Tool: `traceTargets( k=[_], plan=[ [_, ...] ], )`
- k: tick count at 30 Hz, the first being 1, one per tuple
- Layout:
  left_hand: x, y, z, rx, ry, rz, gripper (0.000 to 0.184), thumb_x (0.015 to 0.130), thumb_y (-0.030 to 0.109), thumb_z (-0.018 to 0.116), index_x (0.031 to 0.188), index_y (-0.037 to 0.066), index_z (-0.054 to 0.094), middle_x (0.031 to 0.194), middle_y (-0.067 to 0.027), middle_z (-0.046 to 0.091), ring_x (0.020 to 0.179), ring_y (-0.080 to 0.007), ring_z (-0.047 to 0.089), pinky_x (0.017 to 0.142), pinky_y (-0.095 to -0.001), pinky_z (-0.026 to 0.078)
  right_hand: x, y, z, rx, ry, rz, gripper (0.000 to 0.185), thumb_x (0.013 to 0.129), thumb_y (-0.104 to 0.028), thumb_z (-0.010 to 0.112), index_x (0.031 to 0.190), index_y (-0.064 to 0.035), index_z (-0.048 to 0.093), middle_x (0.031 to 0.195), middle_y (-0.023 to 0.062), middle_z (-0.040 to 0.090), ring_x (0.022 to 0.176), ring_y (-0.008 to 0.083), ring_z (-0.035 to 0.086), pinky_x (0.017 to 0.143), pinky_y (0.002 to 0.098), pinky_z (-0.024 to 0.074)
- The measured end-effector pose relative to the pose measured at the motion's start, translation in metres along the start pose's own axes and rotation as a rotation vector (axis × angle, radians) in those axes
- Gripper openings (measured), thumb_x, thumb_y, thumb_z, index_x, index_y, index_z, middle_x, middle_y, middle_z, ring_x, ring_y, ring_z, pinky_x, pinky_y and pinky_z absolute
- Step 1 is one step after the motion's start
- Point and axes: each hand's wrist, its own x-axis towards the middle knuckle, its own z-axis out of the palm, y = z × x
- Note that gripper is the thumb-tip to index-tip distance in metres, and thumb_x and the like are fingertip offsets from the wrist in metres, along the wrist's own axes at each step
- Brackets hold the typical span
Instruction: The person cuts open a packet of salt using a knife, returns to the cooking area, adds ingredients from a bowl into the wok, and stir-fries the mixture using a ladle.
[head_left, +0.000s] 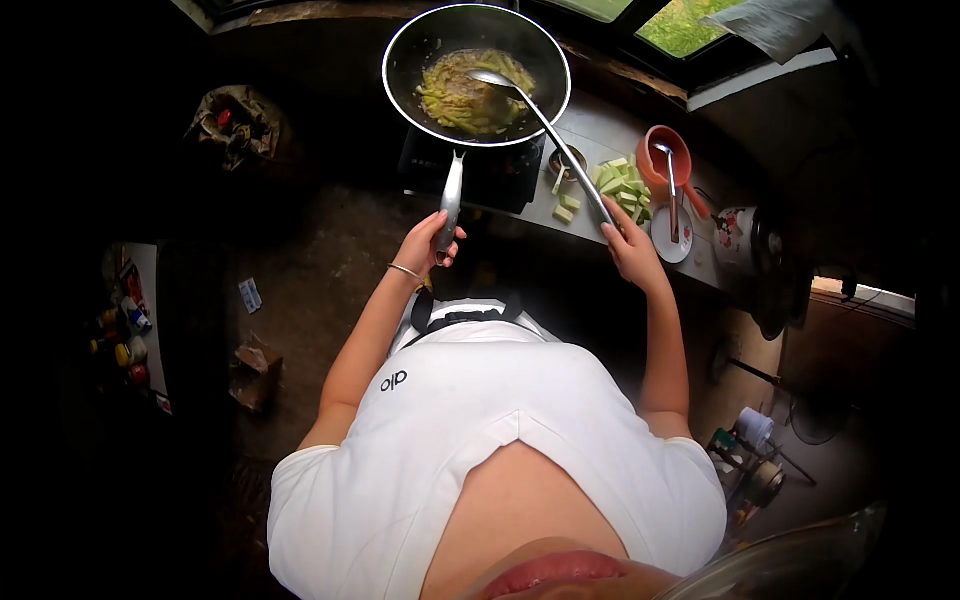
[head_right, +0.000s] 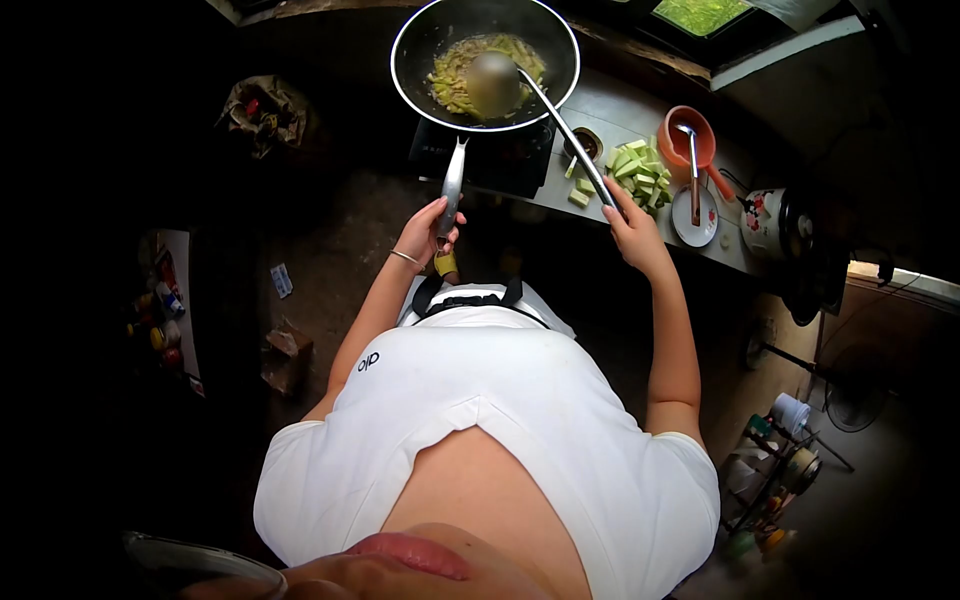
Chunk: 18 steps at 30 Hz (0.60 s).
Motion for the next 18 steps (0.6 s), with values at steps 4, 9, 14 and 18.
traceTargets(
  k=[4,9,14,18],
  plan=[
    [-0.001,0.000,-0.001,-0.012,-0.007,-0.004,0.037,0.096,0.031,0.041,0.123,0.006,0.046,0.081,-0.0058,0.059,0.057,-0.0110,0.054,0.044,-0.0228,0.041,0.002,-0.006,-0.009,-0.095,-0.012,0.005,0.046,0.093,-0.023,0.050,0.137,-0.0193,0.042,0.057,-0.0027,0.039,0.049,0.0073,0.038,0.046,0.0233,0.0322],
    [0.001,-0.001,-0.001,-0.009,-0.006,0.000,0.036,0.096,0.031,0.041,0.122,0.006,0.046,0.082,-0.0057,0.060,0.057,-0.0108,0.054,0.043,-0.0229,0.041,-0.004,-0.010,-0.014,-0.127,-0.011,0.004,0.046,0.093,-0.023,0.050,0.138,-0.0203,0.041,0.058,-0.0028,0.038,0.049,0.0072,0.037,0.047,0.0232,0.0315],
    [0.000,0.000,0.001,-0.006,-0.011,0.004,0.036,0.096,0.031,0.042,0.122,0.006,0.046,0.082,-0.0057,0.060,0.057,-0.0110,0.055,0.044,-0.0228,0.042,0.012,-0.008,-0.008,-0.184,-0.049,0.042,0.047,0.093,-0.025,0.050,0.138,-0.0230,0.040,0.061,0.0030,0.045,0.053,0.0111,0.043,0.052,0.0255,0.0376],
    [0.002,-0.001,-0.002,0.002,-0.015,0.001,0.037,0.096,0.031,0.042,0.122,0.005,0.046,0.082,-0.0057,0.060,0.057,-0.0108,0.055,0.043,-0.0228,0.042,0.022,-0.028,-0.011,-0.502,-0.028,-0.230,0.046,0.093,-0.026,0.048,0.138,-0.0261,0.038,0.073,0.0191,0.057,0.069,0.0262,0.058,0.070,0.0339,0.0451]
  ],
)
